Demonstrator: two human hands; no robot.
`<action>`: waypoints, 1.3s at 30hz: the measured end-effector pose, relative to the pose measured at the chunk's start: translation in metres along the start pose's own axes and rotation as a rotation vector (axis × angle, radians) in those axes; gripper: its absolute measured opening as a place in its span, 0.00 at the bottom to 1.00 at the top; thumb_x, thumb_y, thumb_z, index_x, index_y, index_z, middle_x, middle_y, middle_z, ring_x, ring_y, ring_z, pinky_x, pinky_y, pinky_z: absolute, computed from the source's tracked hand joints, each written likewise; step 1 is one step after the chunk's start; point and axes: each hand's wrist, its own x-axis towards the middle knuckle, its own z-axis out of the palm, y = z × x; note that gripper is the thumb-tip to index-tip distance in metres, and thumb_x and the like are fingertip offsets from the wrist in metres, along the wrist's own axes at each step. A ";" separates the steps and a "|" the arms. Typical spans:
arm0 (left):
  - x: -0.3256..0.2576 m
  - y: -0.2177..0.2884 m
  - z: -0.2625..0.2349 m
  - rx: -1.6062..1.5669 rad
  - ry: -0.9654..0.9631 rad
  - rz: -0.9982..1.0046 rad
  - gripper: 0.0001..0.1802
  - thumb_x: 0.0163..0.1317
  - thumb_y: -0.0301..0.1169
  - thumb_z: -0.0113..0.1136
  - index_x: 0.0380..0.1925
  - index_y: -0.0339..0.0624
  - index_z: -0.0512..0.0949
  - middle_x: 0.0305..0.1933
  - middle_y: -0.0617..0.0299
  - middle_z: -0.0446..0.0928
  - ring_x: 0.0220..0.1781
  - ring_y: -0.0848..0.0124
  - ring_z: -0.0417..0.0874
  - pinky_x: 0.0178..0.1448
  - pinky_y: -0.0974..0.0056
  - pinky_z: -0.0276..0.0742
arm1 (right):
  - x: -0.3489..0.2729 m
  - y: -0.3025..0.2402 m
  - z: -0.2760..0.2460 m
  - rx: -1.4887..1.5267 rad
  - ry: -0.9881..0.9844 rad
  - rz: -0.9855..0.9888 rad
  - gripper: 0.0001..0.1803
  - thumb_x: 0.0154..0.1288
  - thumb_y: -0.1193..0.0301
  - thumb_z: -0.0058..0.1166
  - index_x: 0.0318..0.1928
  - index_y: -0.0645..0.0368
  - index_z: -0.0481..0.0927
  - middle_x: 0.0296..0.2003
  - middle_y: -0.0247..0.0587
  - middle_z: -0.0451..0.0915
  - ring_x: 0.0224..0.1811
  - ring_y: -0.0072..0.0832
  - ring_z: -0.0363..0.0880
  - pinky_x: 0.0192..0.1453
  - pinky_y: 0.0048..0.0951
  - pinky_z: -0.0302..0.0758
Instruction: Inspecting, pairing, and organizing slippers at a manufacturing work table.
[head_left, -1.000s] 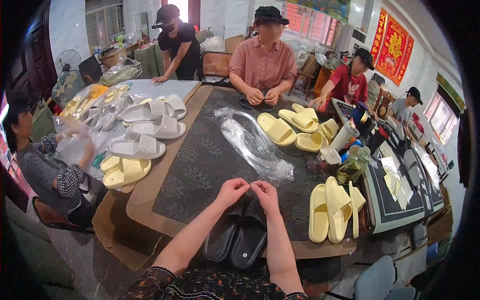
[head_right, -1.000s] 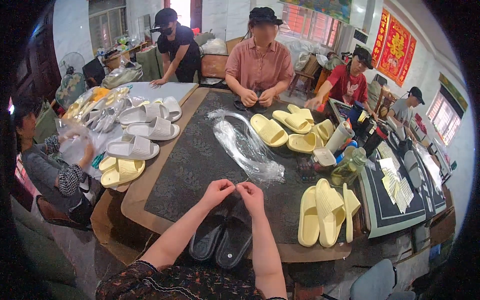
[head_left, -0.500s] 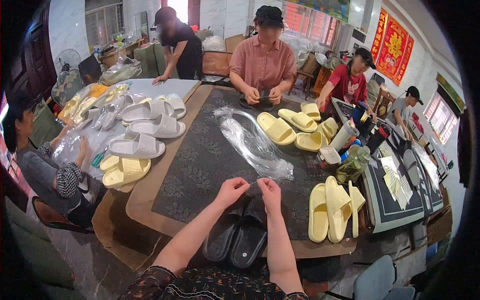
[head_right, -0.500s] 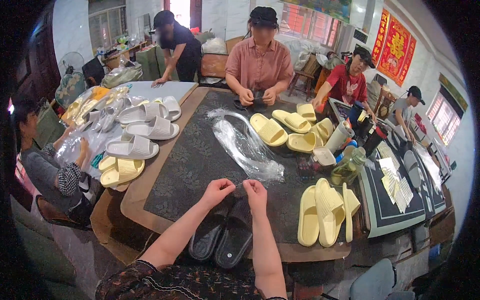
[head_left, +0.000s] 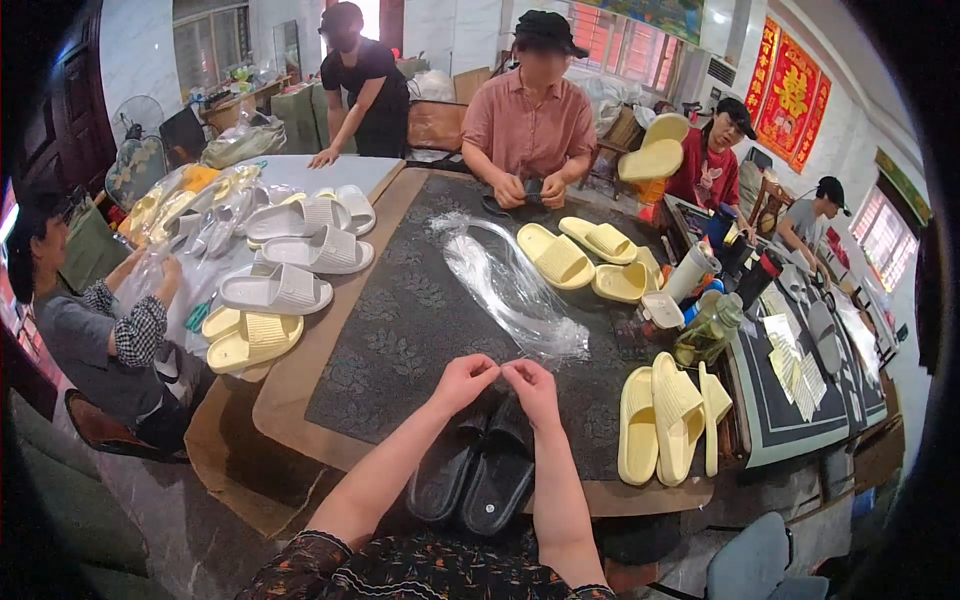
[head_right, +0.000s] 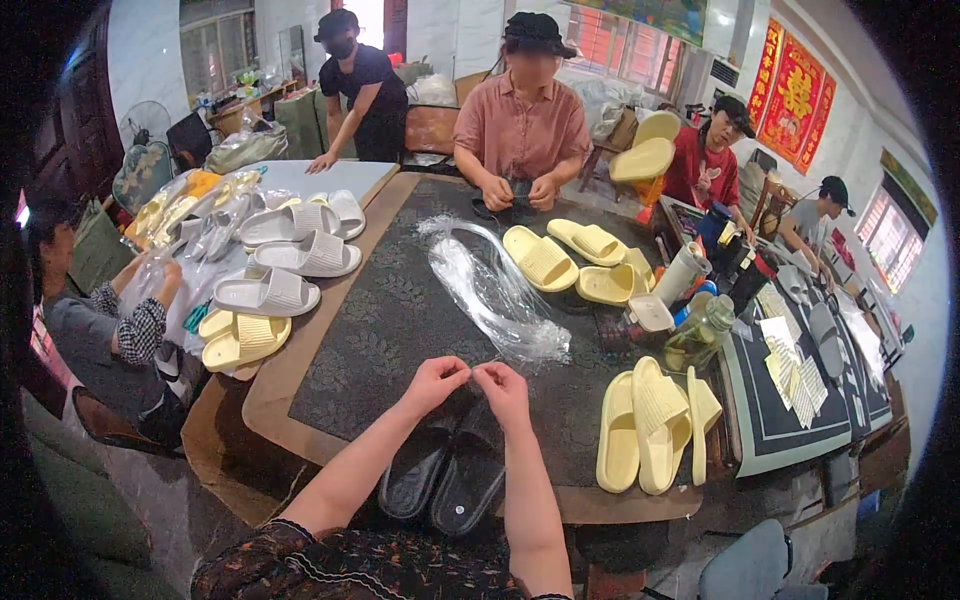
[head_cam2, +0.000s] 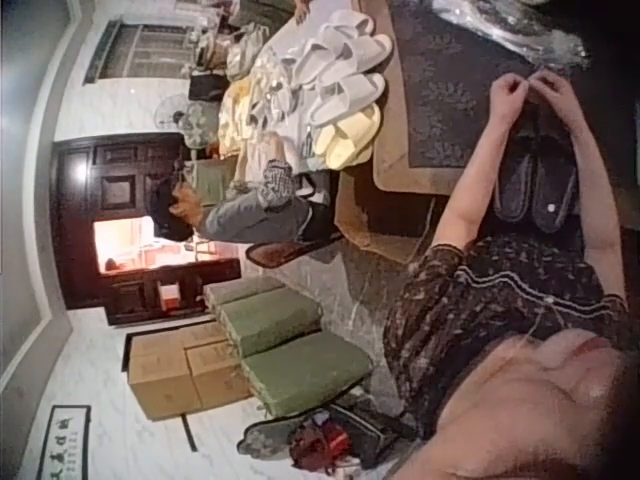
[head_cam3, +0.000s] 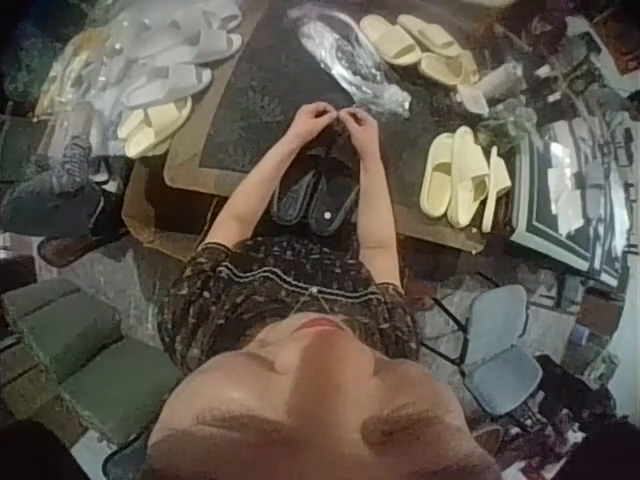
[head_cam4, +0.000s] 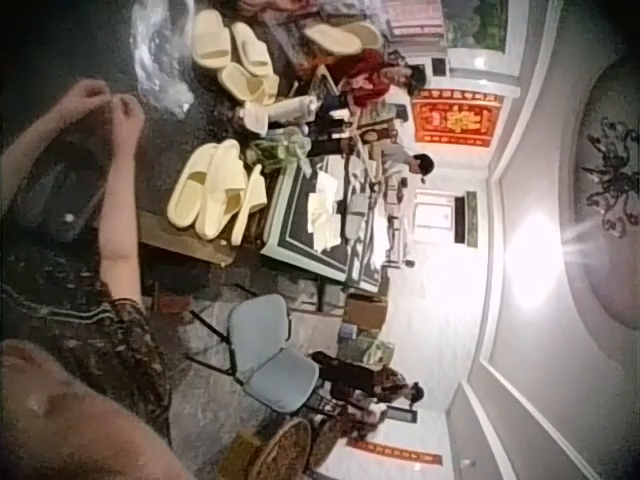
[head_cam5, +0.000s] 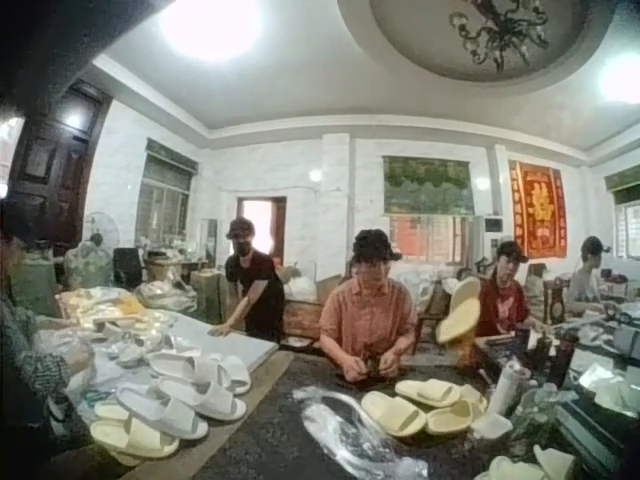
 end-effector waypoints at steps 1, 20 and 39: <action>0.000 0.000 0.000 0.010 0.009 0.044 0.09 0.62 0.32 0.62 0.33 0.35 0.81 0.28 0.69 0.79 0.33 0.81 0.75 0.39 0.71 0.72 | 0.001 0.001 0.000 0.002 0.066 0.001 0.06 0.66 0.73 0.59 0.41 0.62 0.83 0.35 0.29 0.82 0.37 0.16 0.77 0.43 0.20 0.72; 0.000 0.002 0.001 0.052 0.045 0.062 0.11 0.62 0.34 0.63 0.32 0.36 0.81 0.26 0.66 0.79 0.30 0.79 0.76 0.37 0.68 0.73 | -0.002 -0.008 0.001 -0.054 0.030 0.047 0.09 0.67 0.71 0.60 0.41 0.64 0.81 0.33 0.26 0.80 0.36 0.13 0.73 0.42 0.17 0.69; -0.002 0.006 -0.001 0.107 0.039 0.033 0.10 0.62 0.33 0.63 0.31 0.36 0.80 0.27 0.70 0.77 0.31 0.82 0.73 0.38 0.71 0.70 | 0.001 0.000 -0.002 -0.142 0.066 0.009 0.07 0.66 0.73 0.59 0.41 0.64 0.82 0.34 0.28 0.81 0.36 0.14 0.75 0.42 0.17 0.70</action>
